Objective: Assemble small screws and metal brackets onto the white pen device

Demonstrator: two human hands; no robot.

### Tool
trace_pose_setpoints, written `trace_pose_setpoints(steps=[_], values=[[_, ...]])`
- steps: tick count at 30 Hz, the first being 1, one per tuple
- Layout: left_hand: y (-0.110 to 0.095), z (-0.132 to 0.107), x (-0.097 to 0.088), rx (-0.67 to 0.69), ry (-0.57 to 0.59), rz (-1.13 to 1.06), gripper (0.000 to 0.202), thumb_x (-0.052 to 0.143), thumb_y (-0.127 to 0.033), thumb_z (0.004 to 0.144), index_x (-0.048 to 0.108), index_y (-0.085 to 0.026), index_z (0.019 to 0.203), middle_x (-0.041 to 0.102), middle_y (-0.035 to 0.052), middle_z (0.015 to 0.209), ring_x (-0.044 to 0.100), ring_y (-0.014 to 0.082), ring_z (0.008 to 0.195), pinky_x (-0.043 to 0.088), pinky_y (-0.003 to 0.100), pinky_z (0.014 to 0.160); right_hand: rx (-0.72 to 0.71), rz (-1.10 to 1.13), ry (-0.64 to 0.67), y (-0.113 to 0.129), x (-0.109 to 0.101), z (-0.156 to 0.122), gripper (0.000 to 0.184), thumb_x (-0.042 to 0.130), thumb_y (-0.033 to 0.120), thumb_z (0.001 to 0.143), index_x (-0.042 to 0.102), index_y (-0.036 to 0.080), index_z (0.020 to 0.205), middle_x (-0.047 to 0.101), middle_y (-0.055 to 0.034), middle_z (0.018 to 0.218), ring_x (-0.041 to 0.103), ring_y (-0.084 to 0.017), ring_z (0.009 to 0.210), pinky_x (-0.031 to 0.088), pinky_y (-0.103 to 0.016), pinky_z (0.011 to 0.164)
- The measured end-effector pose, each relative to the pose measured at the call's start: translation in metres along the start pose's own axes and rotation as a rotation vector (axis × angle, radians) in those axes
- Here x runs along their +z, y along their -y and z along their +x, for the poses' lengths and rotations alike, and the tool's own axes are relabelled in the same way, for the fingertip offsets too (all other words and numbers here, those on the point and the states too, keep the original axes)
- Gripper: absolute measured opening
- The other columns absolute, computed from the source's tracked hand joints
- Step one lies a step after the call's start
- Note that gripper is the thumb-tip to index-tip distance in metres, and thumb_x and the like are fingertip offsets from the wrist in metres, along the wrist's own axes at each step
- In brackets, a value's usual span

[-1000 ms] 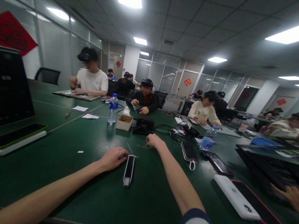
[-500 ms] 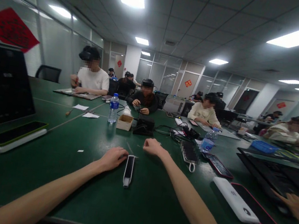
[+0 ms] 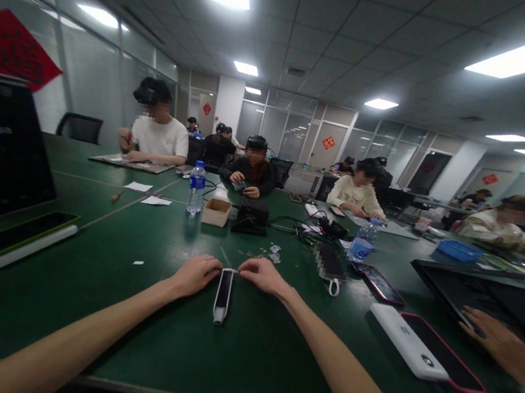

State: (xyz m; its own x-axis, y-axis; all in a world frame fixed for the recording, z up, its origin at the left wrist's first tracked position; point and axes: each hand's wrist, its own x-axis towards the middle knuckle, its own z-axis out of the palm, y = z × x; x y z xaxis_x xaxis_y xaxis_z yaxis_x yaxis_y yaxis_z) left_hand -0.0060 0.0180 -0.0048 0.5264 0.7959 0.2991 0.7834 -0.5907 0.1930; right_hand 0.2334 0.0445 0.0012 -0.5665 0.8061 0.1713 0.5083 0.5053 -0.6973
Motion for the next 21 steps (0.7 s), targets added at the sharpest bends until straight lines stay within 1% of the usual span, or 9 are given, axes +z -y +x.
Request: trace_pose_setpoints(steps=[4, 7, 11, 13, 16, 18, 21], values=[[-0.005, -0.001, -0.006, -0.016, 0.02, 0.002, 0.023, 0.044, -0.021, 0.091, 0.064, -0.021, 0.103, 0.066, 0.0045, 0.097, 0.058, 0.019, 0.092, 0.043, 0.029, 0.081, -0.042, -0.048, -0.053, -0.001, 0.004, -0.002, 0.024, 0.056, 0.032, 0.084, 0.072, 0.018, 0.096, 0.071, -0.005, 0.094, 0.063, -0.019, 0.087, 0.048, -0.031, 0.081], [-0.005, -0.001, -0.006, -0.007, 0.011, -0.005, 0.023, 0.044, -0.021, 0.091, 0.064, -0.021, 0.103, 0.066, 0.0045, 0.096, 0.058, 0.0189, 0.091, 0.043, 0.029, 0.079, -0.035, -0.006, -0.058, -0.005, 0.008, -0.001, 0.024, 0.055, 0.031, 0.085, 0.072, 0.019, 0.098, 0.071, -0.005, 0.095, 0.064, -0.02, 0.089, 0.048, -0.032, 0.082], [-0.002, 0.0, -0.002, 0.004, -0.002, -0.008, 0.021, 0.046, -0.02, 0.091, 0.065, -0.021, 0.102, 0.066, 0.0041, 0.096, 0.058, 0.0188, 0.092, 0.043, 0.029, 0.08, -0.006, 0.081, -0.077, -0.008, 0.012, 0.001, 0.023, 0.057, 0.028, 0.083, 0.068, 0.017, 0.101, 0.07, -0.0047, 0.093, 0.065, -0.018, 0.085, 0.049, -0.031, 0.081], [-0.001, 0.0, -0.001, 0.007, -0.005, -0.005, 0.021, 0.046, -0.021, 0.091, 0.065, -0.021, 0.101, 0.067, 0.004, 0.096, 0.058, 0.0189, 0.091, 0.043, 0.029, 0.08, 0.006, 0.062, -0.111, -0.006, 0.012, 0.0, 0.021, 0.059, 0.026, 0.082, 0.066, 0.017, 0.099, 0.069, -0.0045, 0.092, 0.064, -0.017, 0.084, 0.05, -0.031, 0.078], [-0.002, 0.0, -0.002, 0.007, -0.006, -0.001, 0.022, 0.046, -0.02, 0.091, 0.065, -0.021, 0.102, 0.067, 0.0039, 0.097, 0.058, 0.0189, 0.091, 0.044, 0.029, 0.08, 0.009, -0.04, -0.137, 0.003, 0.01, -0.004, 0.016, 0.058, 0.026, 0.082, 0.067, 0.017, 0.093, 0.068, -0.004, 0.092, 0.062, -0.017, 0.083, 0.049, -0.03, 0.076], [-0.002, 0.0, -0.003, 0.005, -0.006, 0.0, 0.022, 0.046, -0.02, 0.091, 0.065, -0.021, 0.103, 0.067, 0.0041, 0.097, 0.058, 0.0191, 0.092, 0.044, 0.03, 0.08, 0.011, -0.077, -0.121, 0.008, 0.009, -0.007, 0.017, 0.056, 0.027, 0.084, 0.067, 0.018, 0.093, 0.068, -0.0036, 0.092, 0.061, -0.016, 0.082, 0.048, -0.029, 0.076], [-0.002, 0.0, -0.002, 0.009, -0.007, -0.001, 0.022, 0.046, -0.021, 0.091, 0.065, -0.02, 0.102, 0.067, 0.0043, 0.097, 0.058, 0.0195, 0.091, 0.044, 0.03, 0.08, 0.027, -0.062, -0.093, 0.011, 0.01, -0.009, 0.021, 0.058, 0.031, 0.084, 0.067, 0.018, 0.098, 0.068, -0.0034, 0.093, 0.061, -0.016, 0.082, 0.047, -0.028, 0.074]])
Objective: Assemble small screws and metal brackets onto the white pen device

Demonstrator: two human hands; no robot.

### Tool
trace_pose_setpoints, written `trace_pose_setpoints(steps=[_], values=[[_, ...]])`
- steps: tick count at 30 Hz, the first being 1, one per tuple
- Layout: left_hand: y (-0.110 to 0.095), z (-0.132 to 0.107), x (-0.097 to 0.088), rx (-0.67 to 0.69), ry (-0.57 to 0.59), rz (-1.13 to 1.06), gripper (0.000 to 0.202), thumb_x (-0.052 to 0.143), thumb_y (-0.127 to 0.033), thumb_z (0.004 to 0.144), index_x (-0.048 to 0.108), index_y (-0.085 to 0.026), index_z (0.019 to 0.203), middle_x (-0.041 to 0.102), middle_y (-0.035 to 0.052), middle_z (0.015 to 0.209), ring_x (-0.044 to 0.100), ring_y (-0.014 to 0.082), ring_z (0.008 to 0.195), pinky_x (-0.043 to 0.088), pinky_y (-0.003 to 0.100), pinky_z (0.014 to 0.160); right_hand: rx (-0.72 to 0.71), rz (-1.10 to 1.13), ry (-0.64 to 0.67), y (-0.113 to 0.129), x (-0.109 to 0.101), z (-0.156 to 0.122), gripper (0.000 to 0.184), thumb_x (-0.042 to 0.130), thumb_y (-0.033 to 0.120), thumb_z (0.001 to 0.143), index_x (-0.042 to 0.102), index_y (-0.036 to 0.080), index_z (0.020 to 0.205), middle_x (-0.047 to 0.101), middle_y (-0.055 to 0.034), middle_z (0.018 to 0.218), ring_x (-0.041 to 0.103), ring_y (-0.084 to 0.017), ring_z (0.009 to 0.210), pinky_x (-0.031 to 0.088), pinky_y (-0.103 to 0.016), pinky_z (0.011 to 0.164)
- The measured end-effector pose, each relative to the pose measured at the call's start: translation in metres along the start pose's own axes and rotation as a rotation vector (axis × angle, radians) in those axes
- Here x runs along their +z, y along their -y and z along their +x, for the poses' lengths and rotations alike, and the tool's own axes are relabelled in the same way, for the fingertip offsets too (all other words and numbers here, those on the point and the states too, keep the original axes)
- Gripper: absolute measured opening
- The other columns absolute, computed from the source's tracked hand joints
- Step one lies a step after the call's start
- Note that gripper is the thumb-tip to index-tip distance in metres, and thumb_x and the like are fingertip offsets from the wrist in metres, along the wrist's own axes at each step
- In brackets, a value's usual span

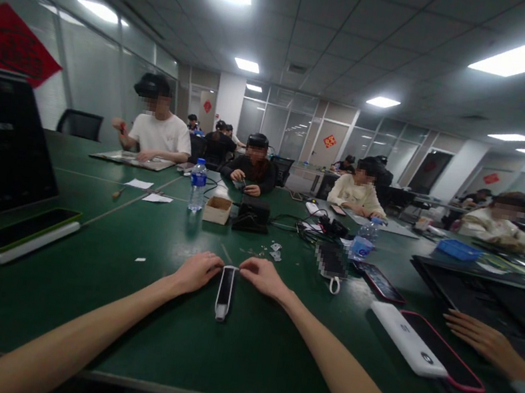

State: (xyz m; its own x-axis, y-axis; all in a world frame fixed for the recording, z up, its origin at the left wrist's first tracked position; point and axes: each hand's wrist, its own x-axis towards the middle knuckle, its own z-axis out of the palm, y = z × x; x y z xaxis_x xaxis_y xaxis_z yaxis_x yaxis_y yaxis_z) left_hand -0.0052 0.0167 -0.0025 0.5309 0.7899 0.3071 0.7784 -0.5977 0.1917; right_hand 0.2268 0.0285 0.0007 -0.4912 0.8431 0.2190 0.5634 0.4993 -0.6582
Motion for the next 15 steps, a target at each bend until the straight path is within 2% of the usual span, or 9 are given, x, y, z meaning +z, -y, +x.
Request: trace_pose_setpoints(steps=[7, 15], values=[[0.0026, 0.0008, 0.0033, -0.001, -0.003, -0.01, 0.02, 0.047, -0.02, 0.091, 0.065, -0.021, 0.101, 0.067, 0.0047, 0.095, 0.059, 0.0196, 0.093, 0.044, 0.03, 0.082, 0.015, 0.023, -0.041, -0.0045, 0.0094, 0.0037, 0.025, 0.064, 0.034, 0.079, 0.066, 0.017, 0.097, 0.066, -0.0027, 0.087, 0.058, -0.014, 0.074, 0.046, -0.025, 0.066], [0.0027, 0.0021, 0.0042, -0.003, 0.007, -0.002, 0.021, 0.047, -0.02, 0.091, 0.065, -0.021, 0.101, 0.067, 0.0045, 0.097, 0.059, 0.0191, 0.094, 0.044, 0.03, 0.084, -0.025, -0.003, -0.061, -0.004, 0.0108, 0.0038, 0.023, 0.061, 0.035, 0.081, 0.068, 0.017, 0.093, 0.065, -0.0017, 0.081, 0.056, -0.013, 0.07, 0.042, -0.024, 0.062]])
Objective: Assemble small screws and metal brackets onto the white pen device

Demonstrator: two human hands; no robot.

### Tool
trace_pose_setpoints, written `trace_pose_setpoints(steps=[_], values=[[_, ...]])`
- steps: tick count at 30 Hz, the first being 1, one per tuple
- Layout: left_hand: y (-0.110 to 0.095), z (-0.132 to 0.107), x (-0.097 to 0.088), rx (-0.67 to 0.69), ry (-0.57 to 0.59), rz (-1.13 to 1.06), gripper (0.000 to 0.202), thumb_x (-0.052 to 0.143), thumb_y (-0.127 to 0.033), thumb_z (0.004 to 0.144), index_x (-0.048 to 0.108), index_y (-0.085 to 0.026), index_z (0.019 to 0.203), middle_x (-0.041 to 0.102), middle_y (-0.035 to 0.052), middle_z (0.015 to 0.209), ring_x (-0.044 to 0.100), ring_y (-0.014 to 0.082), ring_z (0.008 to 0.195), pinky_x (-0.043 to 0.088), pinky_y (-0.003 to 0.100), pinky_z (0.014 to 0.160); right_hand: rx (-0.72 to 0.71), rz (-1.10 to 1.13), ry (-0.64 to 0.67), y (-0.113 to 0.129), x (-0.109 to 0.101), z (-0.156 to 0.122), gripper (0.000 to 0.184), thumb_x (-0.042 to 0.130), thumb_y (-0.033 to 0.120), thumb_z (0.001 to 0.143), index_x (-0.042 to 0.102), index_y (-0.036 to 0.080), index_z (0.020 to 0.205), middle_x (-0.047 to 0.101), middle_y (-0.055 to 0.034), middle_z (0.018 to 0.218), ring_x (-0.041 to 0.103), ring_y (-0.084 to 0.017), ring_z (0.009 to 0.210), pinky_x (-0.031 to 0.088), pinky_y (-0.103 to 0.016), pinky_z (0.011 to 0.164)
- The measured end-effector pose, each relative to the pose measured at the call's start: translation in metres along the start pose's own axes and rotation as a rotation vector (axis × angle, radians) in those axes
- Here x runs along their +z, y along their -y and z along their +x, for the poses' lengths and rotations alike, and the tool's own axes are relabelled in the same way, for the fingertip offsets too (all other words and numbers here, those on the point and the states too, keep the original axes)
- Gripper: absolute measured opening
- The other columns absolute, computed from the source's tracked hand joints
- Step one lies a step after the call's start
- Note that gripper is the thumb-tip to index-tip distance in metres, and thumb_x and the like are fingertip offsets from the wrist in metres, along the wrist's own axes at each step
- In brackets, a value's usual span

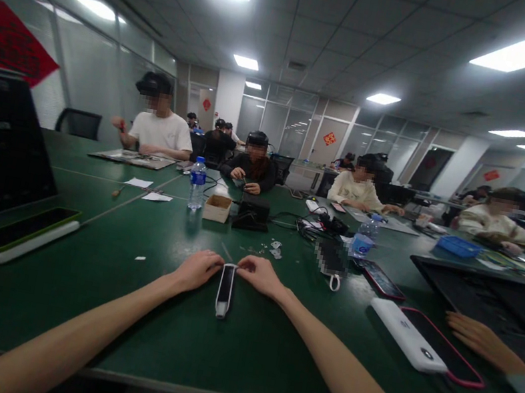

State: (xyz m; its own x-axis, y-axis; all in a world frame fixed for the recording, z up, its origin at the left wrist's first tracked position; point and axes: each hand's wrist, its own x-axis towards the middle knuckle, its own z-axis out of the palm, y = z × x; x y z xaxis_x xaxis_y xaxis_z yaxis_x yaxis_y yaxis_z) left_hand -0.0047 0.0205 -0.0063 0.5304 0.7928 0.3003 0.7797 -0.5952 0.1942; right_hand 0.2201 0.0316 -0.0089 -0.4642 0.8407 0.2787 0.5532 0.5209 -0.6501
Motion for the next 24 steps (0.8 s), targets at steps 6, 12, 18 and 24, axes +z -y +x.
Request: trace_pose_setpoints(steps=[6, 12, 18, 24], values=[[-0.001, -0.001, -0.001, 0.0, -0.003, -0.011, 0.021, 0.046, -0.021, 0.091, 0.064, -0.021, 0.103, 0.067, 0.0043, 0.098, 0.059, 0.0193, 0.094, 0.044, 0.031, 0.084, 0.019, -0.016, 0.005, 0.005, -0.002, -0.002, 0.022, 0.06, 0.034, 0.081, 0.068, 0.017, 0.093, 0.065, -0.002, 0.082, 0.056, -0.013, 0.071, 0.043, -0.024, 0.062], [0.0, 0.0, 0.0, 0.005, -0.011, -0.007, 0.022, 0.045, -0.021, 0.091, 0.064, -0.021, 0.103, 0.067, 0.0043, 0.097, 0.058, 0.0197, 0.093, 0.044, 0.031, 0.083, 0.023, -0.048, 0.003, 0.011, -0.003, -0.002, 0.021, 0.059, 0.033, 0.082, 0.067, 0.017, 0.092, 0.066, -0.0024, 0.082, 0.057, -0.013, 0.07, 0.044, -0.024, 0.063], [0.0, 0.0, 0.0, 0.0, -0.013, -0.015, 0.023, 0.045, -0.022, 0.091, 0.064, -0.021, 0.104, 0.066, 0.004, 0.097, 0.058, 0.0192, 0.094, 0.044, 0.031, 0.084, 0.014, -0.053, 0.011, 0.01, -0.003, -0.002, 0.023, 0.058, 0.035, 0.083, 0.067, 0.017, 0.092, 0.066, -0.0024, 0.083, 0.058, -0.013, 0.071, 0.045, -0.024, 0.064], [0.001, 0.0, 0.001, 0.008, -0.017, -0.008, 0.021, 0.045, -0.022, 0.091, 0.064, -0.021, 0.102, 0.066, 0.0041, 0.097, 0.058, 0.0195, 0.094, 0.044, 0.031, 0.084, 0.018, -0.056, 0.002, 0.008, -0.002, -0.002, 0.021, 0.058, 0.033, 0.082, 0.067, 0.017, 0.091, 0.065, -0.0021, 0.081, 0.057, -0.013, 0.07, 0.045, -0.024, 0.063]])
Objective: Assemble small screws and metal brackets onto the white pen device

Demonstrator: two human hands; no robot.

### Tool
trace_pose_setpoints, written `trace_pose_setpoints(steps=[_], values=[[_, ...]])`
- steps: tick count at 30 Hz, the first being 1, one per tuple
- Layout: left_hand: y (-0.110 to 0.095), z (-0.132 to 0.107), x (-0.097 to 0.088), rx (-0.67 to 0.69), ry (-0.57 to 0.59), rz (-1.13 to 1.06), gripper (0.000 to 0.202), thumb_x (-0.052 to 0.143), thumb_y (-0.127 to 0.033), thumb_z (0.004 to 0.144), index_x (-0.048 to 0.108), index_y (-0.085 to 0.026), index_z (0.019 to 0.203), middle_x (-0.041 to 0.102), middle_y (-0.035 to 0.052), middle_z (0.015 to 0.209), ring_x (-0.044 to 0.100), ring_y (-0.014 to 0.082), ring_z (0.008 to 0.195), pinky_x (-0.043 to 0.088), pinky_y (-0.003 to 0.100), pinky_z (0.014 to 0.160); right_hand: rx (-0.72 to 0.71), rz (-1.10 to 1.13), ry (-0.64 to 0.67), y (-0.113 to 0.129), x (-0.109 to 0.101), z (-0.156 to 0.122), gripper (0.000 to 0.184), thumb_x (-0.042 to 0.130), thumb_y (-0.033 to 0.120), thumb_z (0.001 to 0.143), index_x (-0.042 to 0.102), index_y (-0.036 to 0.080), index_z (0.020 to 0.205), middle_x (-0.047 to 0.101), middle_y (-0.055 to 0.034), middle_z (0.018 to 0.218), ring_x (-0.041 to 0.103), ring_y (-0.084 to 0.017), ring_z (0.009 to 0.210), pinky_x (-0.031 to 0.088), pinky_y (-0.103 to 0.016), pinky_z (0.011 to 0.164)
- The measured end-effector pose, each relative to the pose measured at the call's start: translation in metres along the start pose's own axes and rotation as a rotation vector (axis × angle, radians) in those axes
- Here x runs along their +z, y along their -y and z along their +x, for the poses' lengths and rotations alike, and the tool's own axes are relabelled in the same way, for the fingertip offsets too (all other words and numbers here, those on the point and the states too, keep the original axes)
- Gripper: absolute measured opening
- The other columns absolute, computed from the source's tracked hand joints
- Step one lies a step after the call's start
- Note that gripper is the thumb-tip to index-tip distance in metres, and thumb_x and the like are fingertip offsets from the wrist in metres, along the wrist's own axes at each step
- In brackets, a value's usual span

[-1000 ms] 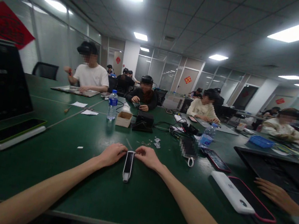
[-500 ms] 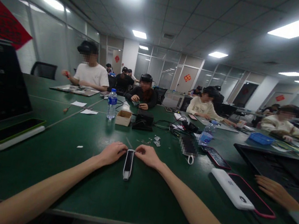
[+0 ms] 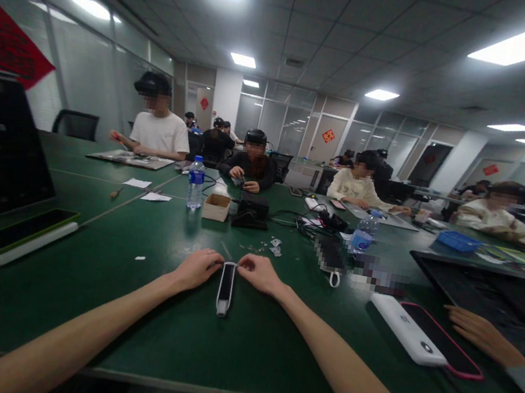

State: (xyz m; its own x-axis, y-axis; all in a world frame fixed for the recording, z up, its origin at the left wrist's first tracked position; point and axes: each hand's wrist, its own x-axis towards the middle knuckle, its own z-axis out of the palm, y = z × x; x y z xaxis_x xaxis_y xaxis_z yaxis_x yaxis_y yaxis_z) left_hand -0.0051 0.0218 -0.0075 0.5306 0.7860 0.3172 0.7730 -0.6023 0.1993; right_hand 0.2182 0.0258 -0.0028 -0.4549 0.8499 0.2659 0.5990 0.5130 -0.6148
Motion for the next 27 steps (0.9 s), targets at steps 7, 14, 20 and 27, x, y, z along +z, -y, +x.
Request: trace_pose_setpoints(steps=[7, 14, 20, 27], values=[[0.001, 0.0, 0.002, -0.01, 0.006, 0.005, 0.021, 0.046, -0.022, 0.091, 0.064, -0.022, 0.103, 0.067, 0.0041, 0.098, 0.058, 0.0195, 0.096, 0.044, 0.031, 0.086, -0.009, 0.006, 0.071, -0.008, -0.01, 0.001, 0.026, 0.06, 0.031, 0.079, 0.066, 0.016, 0.099, 0.066, -0.0028, 0.083, 0.06, -0.014, 0.072, 0.047, -0.024, 0.065], [0.0, 0.0, 0.0, -0.008, 0.008, -0.02, 0.021, 0.046, -0.021, 0.091, 0.064, -0.021, 0.102, 0.066, 0.0045, 0.098, 0.059, 0.0198, 0.095, 0.044, 0.031, 0.083, 0.001, -0.269, 0.069, -0.029, -0.045, 0.027, 0.02, 0.058, 0.023, 0.078, 0.069, 0.017, 0.094, 0.068, -0.0052, 0.085, 0.062, -0.016, 0.076, 0.046, -0.025, 0.07], [0.0, -0.002, -0.001, -0.013, 0.002, -0.028, 0.02, 0.046, -0.022, 0.091, 0.063, -0.021, 0.102, 0.066, 0.0044, 0.097, 0.059, 0.0194, 0.093, 0.044, 0.031, 0.082, 0.142, -0.514, 0.134, -0.051, -0.061, 0.066, 0.019, 0.065, 0.015, 0.072, 0.073, 0.021, 0.088, 0.07, -0.0063, 0.087, 0.063, -0.019, 0.079, 0.045, -0.025, 0.069], [-0.002, -0.002, -0.003, -0.014, 0.002, -0.017, 0.019, 0.046, -0.024, 0.091, 0.063, -0.021, 0.101, 0.065, 0.0046, 0.097, 0.059, 0.0188, 0.092, 0.044, 0.03, 0.082, 0.22, -0.529, 0.192, -0.061, -0.058, 0.082, 0.02, 0.069, 0.015, 0.068, 0.074, 0.023, 0.085, 0.069, -0.0053, 0.084, 0.064, -0.017, 0.076, 0.046, -0.022, 0.068]])
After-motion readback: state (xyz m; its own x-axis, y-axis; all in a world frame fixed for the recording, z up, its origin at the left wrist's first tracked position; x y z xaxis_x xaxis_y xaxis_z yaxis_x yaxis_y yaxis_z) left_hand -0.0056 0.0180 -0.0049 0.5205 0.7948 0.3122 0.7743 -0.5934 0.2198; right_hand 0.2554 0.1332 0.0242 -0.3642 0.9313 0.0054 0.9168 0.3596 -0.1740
